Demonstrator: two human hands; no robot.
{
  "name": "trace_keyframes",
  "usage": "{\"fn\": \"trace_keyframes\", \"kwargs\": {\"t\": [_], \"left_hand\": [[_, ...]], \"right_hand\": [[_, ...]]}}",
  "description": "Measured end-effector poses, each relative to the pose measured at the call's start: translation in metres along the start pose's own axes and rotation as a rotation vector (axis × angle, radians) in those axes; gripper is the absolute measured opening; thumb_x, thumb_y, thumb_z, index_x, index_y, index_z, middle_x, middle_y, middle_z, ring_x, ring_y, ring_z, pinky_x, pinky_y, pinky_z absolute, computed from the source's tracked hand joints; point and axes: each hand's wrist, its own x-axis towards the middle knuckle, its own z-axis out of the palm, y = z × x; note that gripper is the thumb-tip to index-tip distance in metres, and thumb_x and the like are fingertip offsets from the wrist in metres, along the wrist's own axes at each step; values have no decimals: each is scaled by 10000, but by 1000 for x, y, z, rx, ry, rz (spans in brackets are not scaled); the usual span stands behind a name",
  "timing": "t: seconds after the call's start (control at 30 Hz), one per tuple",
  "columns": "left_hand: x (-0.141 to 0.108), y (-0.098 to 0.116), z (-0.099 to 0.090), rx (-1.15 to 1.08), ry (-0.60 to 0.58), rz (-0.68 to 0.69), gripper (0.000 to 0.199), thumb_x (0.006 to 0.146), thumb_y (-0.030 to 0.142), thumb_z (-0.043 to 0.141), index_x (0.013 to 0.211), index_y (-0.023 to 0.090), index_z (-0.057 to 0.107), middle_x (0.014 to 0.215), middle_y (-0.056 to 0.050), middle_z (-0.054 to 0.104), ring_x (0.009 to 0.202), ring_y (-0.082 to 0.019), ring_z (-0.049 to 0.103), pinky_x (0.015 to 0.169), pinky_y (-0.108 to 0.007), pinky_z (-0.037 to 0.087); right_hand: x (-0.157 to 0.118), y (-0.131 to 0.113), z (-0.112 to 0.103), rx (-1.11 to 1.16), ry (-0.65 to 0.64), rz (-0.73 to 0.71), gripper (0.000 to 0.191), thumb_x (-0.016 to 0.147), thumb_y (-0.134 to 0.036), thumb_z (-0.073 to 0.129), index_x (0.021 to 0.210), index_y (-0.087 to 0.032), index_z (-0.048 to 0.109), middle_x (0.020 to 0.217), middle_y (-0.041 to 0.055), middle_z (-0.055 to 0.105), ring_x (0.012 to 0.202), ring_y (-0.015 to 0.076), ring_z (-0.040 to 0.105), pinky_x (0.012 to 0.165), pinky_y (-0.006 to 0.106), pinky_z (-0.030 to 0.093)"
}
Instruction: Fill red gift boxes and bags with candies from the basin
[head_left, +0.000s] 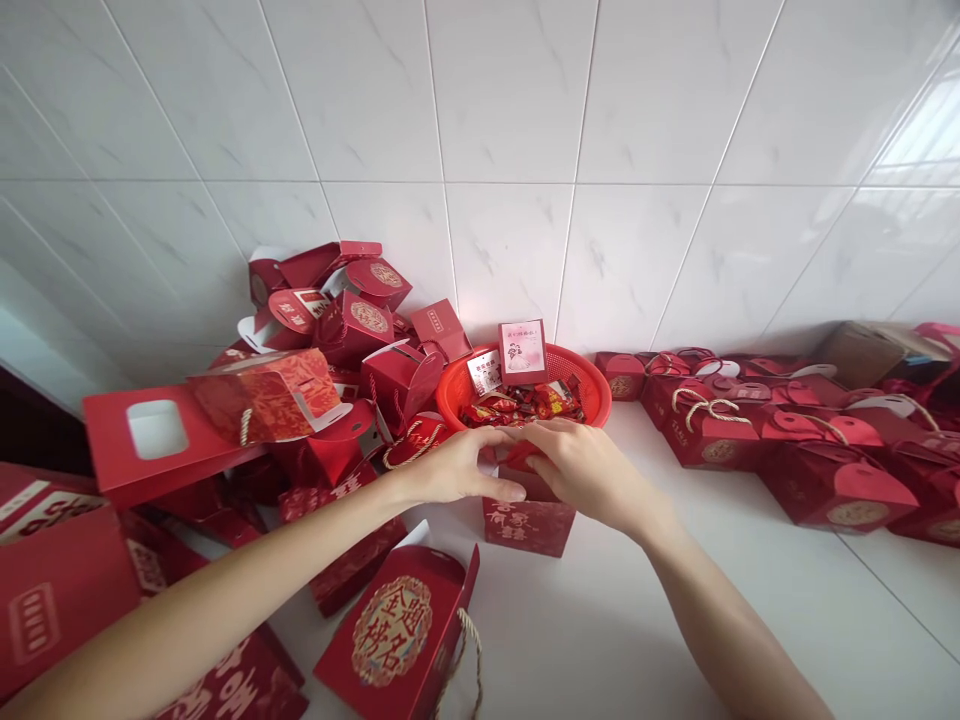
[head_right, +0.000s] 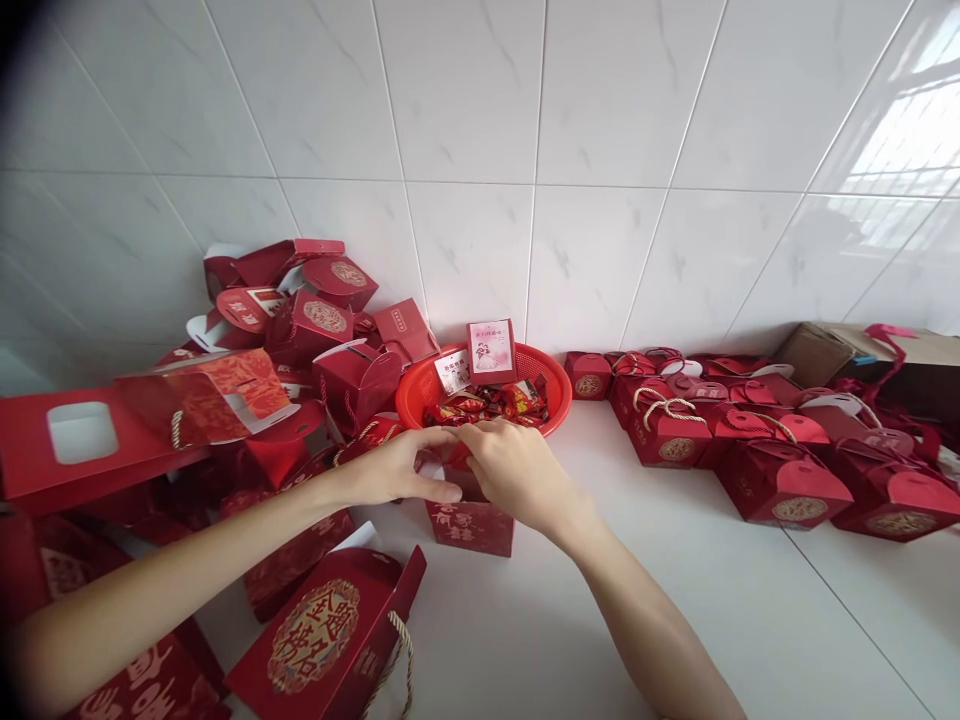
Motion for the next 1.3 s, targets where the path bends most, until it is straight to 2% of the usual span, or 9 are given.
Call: {"fn": "trace_keyframes", "kwargs": {"t": [0.13, 0.27, 0.47, 0.6, 0.73, 0.93, 1.07, 1.17, 1.3], "left_hand": [[0, 1, 1, -17, -23, 13, 453, 663, 309, 836, 1081, 195, 702, 1091, -39, 722, 1019, -240, 642, 918, -370, 478], [0, 2, 2, 10, -16, 6, 464, 663, 312, 836, 1092, 202, 698, 1080, -32, 720, 1015, -236, 635, 891, -348, 474], [1, 1, 0, 61, 8, -1, 388, 677, 363, 835, 1010, 217, 697, 1112, -3, 715, 928, -194, 651, 829, -308, 492], [1, 2, 1, 50, -20, 70, 369, 760, 366, 792, 1085, 217, 701, 1183, -31, 719, 1050, -220, 657, 902, -321, 495], [-2, 0, 1, 176, 26, 178, 257, 892, 406, 671, 1059, 218, 724, 1212, -50, 718, 1130, -223, 656, 950, -324, 504], [-4, -5, 3, 448, 116, 338, 237, 863, 240, 699, 1092, 220, 758, 1138, -57, 759, 1067, -215, 696, 987, -346, 519], [7, 0, 8, 402, 197, 392, 222, 884, 249, 665, 1078, 214, 769, 1056, -53, 785, 1031, -226, 715, 983, -361, 538], [16, 11, 12, 298, 229, 409, 326, 878, 266, 668, 1198, 220, 716, 1228, -60, 737, 1116, -240, 687, 1022, -376, 527], [29, 22, 17, 203, 278, 435, 563, 864, 279, 684, 1408, 231, 543, 1285, -78, 700, 1037, -224, 696, 981, -396, 552]], "right_hand": [[0, -11, 1, -198, -71, 85, 241, 887, -59, 494, 1086, -161, 584, 873, 92, 711, 772, 226, 675, 563, 278, 334], [1, -15, 0, -194, -51, 109, 222, 882, -58, 523, 1067, -171, 571, 934, 91, 711, 845, 223, 663, 574, 280, 304], [-9, -8, -8, -173, 33, 29, 134, 908, -69, 546, 960, -175, 609, 918, 71, 692, 769, 173, 606, 562, 264, 265], [-13, 0, -10, -52, -3, -112, 174, 949, -89, 505, 987, -195, 639, 808, 28, 684, 622, 123, 560, 523, 256, 226], [-14, 14, -19, 91, 59, -132, 141, 979, -217, 530, 1002, -201, 668, 856, 37, 720, 682, 148, 628, 565, 244, 363], [-20, 53, -35, 353, 185, -49, 341, 900, -422, 661, 1173, -218, 672, 1164, 89, 722, 1027, 255, 696, 885, 389, 558], [-26, 73, -33, 555, 113, -32, 547, 818, -500, 737, 1269, -211, 629, 1232, 110, 693, 1110, 264, 676, 960, 425, 563], [-34, 79, -27, 662, 68, 16, 639, 787, -472, 773, 1334, -201, 586, 1314, 128, 648, 1114, 261, 677, 969, 438, 567], [-48, 81, -20, 793, 88, 61, 502, 835, -445, 730, 1252, -180, 641, 1209, 119, 701, 1027, 254, 708, 917, 440, 590]]}}
